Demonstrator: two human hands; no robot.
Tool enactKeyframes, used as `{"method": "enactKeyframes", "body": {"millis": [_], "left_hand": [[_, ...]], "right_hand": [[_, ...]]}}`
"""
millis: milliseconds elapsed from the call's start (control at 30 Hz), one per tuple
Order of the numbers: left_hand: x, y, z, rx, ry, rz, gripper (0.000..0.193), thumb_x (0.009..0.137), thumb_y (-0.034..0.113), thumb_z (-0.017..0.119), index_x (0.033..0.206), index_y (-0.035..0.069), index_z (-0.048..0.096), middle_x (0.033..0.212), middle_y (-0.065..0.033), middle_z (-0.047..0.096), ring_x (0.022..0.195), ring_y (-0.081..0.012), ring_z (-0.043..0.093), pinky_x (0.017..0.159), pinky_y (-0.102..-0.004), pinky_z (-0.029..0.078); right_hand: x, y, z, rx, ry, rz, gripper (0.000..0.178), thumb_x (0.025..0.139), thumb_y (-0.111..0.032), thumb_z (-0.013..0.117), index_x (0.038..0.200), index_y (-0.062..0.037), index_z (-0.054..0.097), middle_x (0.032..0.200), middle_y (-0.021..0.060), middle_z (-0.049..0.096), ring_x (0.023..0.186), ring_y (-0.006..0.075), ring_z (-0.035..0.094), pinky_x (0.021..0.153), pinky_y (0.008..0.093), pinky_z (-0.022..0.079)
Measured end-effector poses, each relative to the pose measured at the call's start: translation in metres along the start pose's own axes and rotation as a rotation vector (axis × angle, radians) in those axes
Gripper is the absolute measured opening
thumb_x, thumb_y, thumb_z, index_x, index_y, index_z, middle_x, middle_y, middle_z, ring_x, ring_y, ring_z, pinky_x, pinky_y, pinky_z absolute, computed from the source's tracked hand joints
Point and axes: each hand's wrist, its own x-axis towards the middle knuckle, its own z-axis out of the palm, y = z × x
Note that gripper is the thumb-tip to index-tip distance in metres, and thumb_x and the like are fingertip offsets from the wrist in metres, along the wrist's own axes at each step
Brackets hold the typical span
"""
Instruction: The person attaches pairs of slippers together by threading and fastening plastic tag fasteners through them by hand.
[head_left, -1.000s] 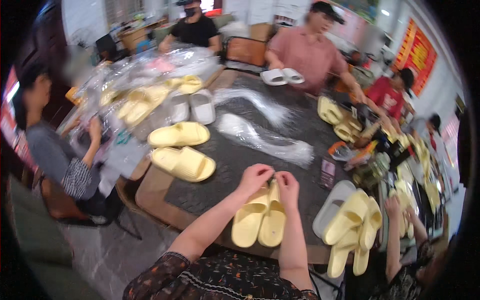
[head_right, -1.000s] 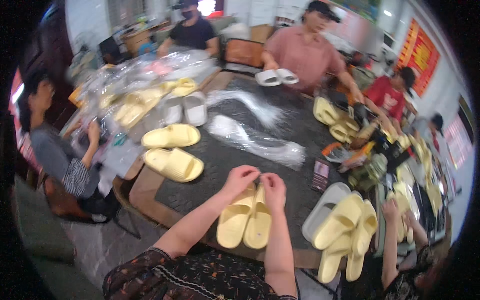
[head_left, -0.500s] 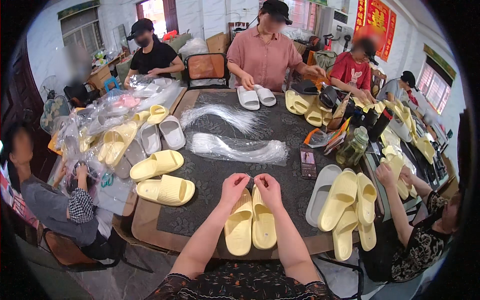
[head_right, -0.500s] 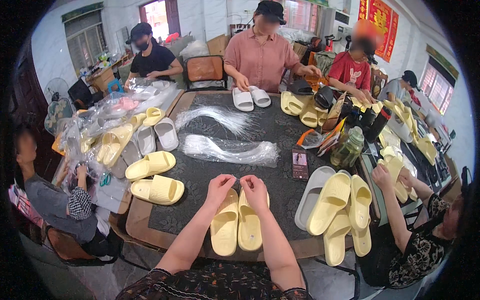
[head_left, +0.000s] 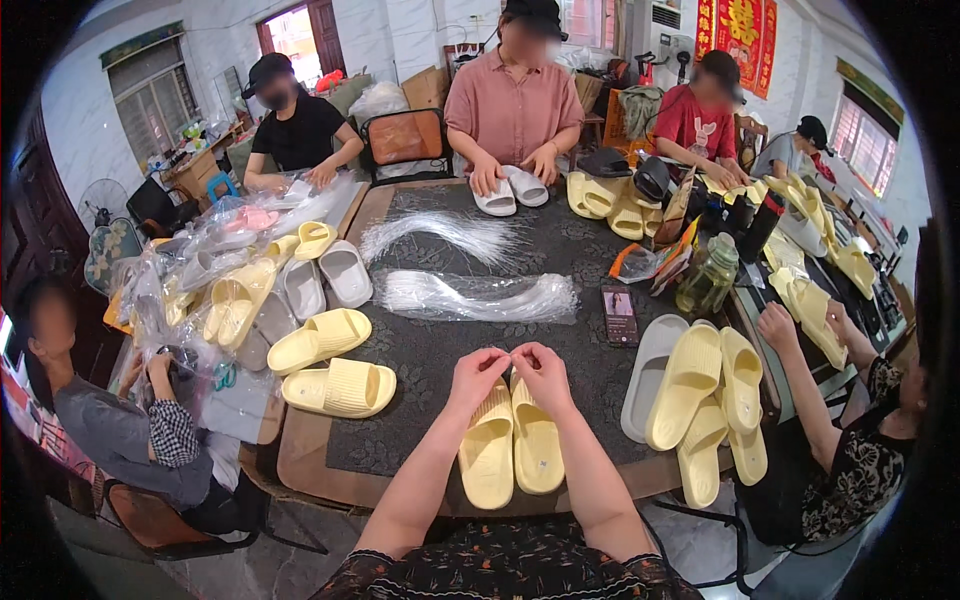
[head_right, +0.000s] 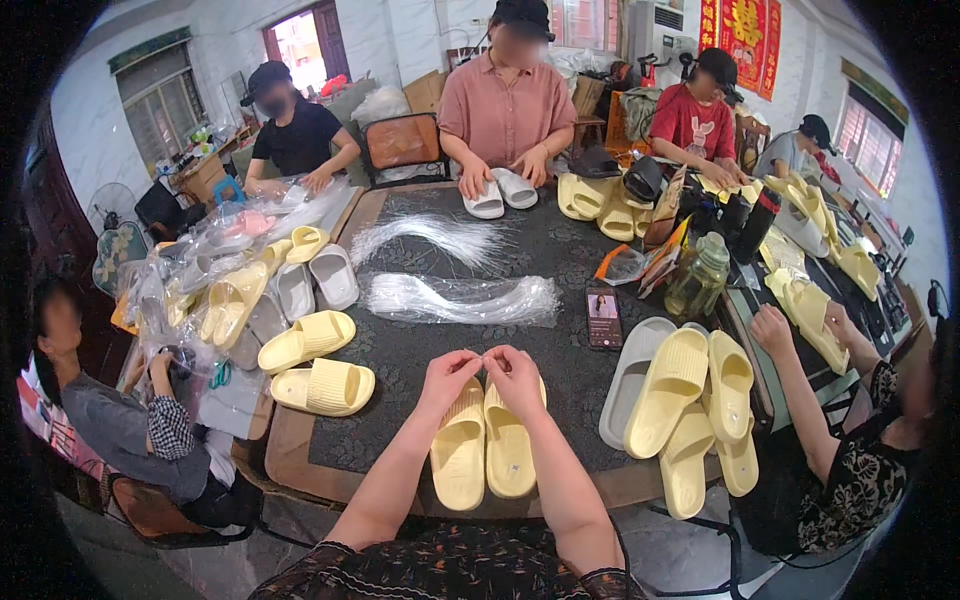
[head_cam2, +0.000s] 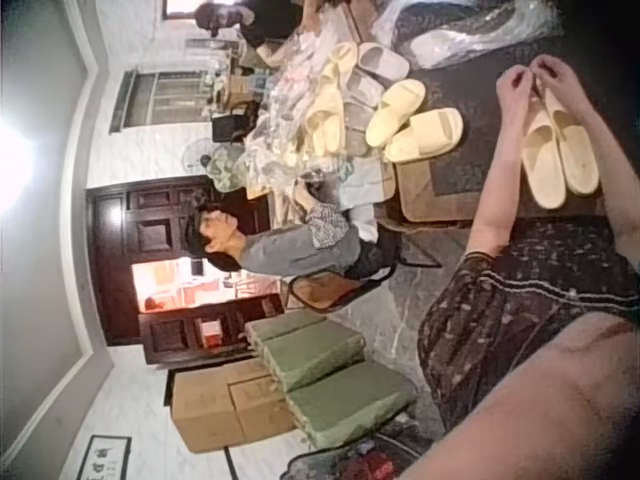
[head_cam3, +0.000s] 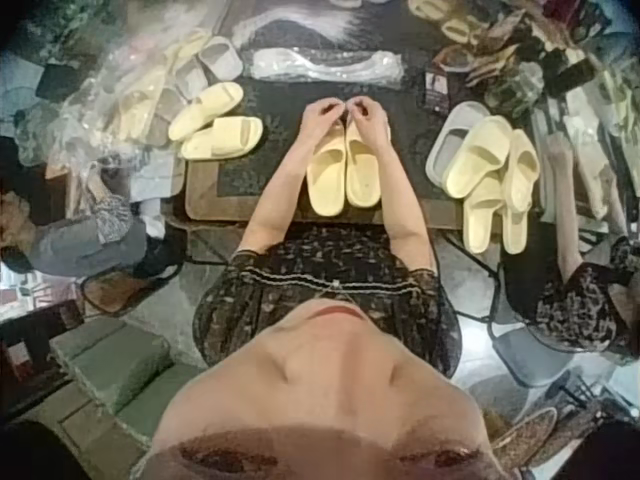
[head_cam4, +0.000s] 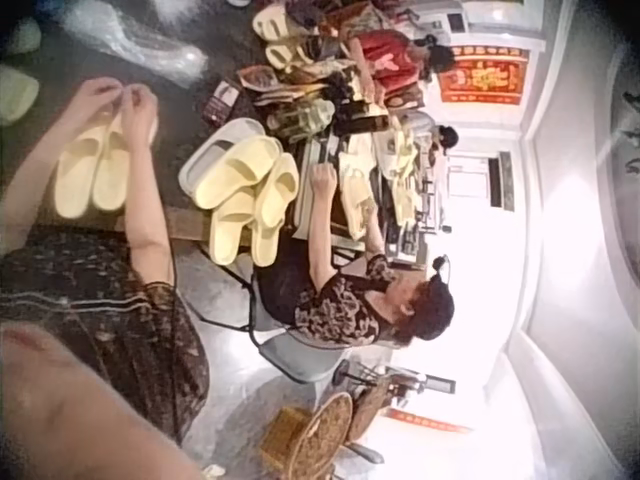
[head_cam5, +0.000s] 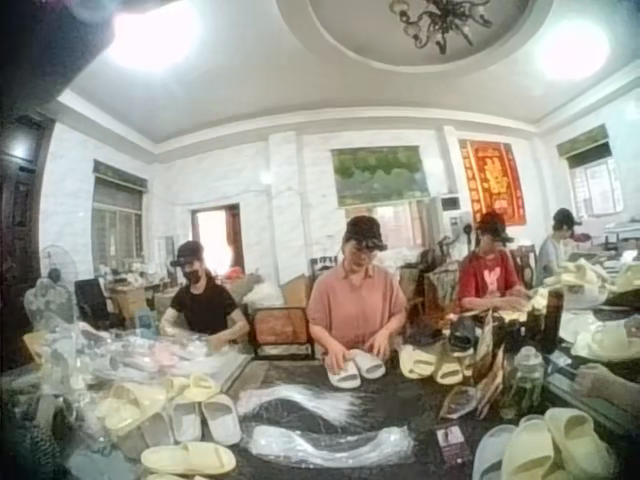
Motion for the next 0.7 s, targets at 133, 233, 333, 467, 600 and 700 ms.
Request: {"method": "enactKeyframes", "body": {"millis": [133, 233, 333, 467, 600, 700], "left_hand": [[0.000, 0.007, 0.001, -0.094, 0.122, -0.039, 0.017, 0.085, 0.014, 0.068, 0.094, 0.001, 0.070, 0.082, -0.0008, 0.067, 0.075, -0.0069, 0.058, 0.069, -0.0230, 0.047], [-0.001, 0.005, -0.001, -0.069, 0.100, -0.016, 0.017, 0.085, 0.014, 0.068, 0.095, 0.000, 0.070, 0.082, -0.0004, 0.067, 0.075, -0.0068, 0.058, 0.069, -0.0230, 0.047], [0.000, 0.002, 0.001, -0.030, 0.016, -0.024, 0.016, 0.086, 0.013, 0.068, 0.094, 0.000, 0.070, 0.083, -0.0014, 0.067, 0.076, -0.0070, 0.059, 0.070, -0.0231, 0.047], [0.002, -0.003, 0.001, -0.072, 0.115, 0.000, 0.016, 0.085, 0.013, 0.069, 0.095, 0.000, 0.069, 0.084, -0.0020, 0.068, 0.076, -0.0076, 0.059, 0.070, -0.0237, 0.048], [0.002, -0.008, 0.001, -0.053, 0.065, 0.055, 0.015, 0.084, 0.013, 0.070, 0.095, 0.002, 0.069, 0.088, -0.0029, 0.065, 0.079, -0.0093, 0.059, 0.069, -0.0242, 0.048], [0.000, -0.003, 0.002, 0.011, 0.098, 0.095, 0.015, 0.084, 0.012, 0.070, 0.095, 0.003, 0.069, 0.091, -0.0041, 0.062, 0.080, -0.0107, 0.059, 0.069, -0.0247, 0.048]], "right_hand": [[-0.001, -0.002, 0.000, 0.006, 0.025, 0.040, 0.012, 0.084, -0.016, 0.066, 0.088, -0.0050, 0.068, 0.073, 0.0049, 0.064, 0.072, 0.0176, 0.055, 0.069, 0.0316, 0.046], [-0.002, -0.010, -0.001, -0.080, 0.002, -0.024, 0.012, 0.084, -0.016, 0.067, 0.088, -0.0048, 0.068, 0.073, 0.0050, 0.063, 0.073, 0.0171, 0.055, 0.069, 0.0313, 0.046], [-0.002, -0.007, -0.002, -0.013, 0.002, -0.024, 0.012, 0.084, -0.016, 0.066, 0.088, -0.0048, 0.068, 0.074, 0.0050, 0.063, 0.073, 0.0177, 0.055, 0.070, 0.0314, 0.046], [-0.001, -0.001, -0.001, -0.056, 0.023, -0.023, 0.012, 0.086, -0.014, 0.066, 0.091, -0.0029, 0.067, 0.076, 0.0041, 0.062, 0.071, 0.0128, 0.055, 0.067, 0.0273, 0.046], [-0.001, -0.002, -0.001, -0.059, 0.001, -0.060, 0.013, 0.086, -0.015, 0.065, 0.090, -0.0028, 0.067, 0.077, 0.0043, 0.062, 0.071, 0.0133, 0.055, 0.068, 0.0276, 0.047], [-0.001, -0.005, -0.002, -0.054, 0.025, -0.031, 0.013, 0.086, -0.015, 0.065, 0.090, -0.0029, 0.066, 0.077, 0.0045, 0.062, 0.071, 0.0137, 0.056, 0.068, 0.0279, 0.047]]}}
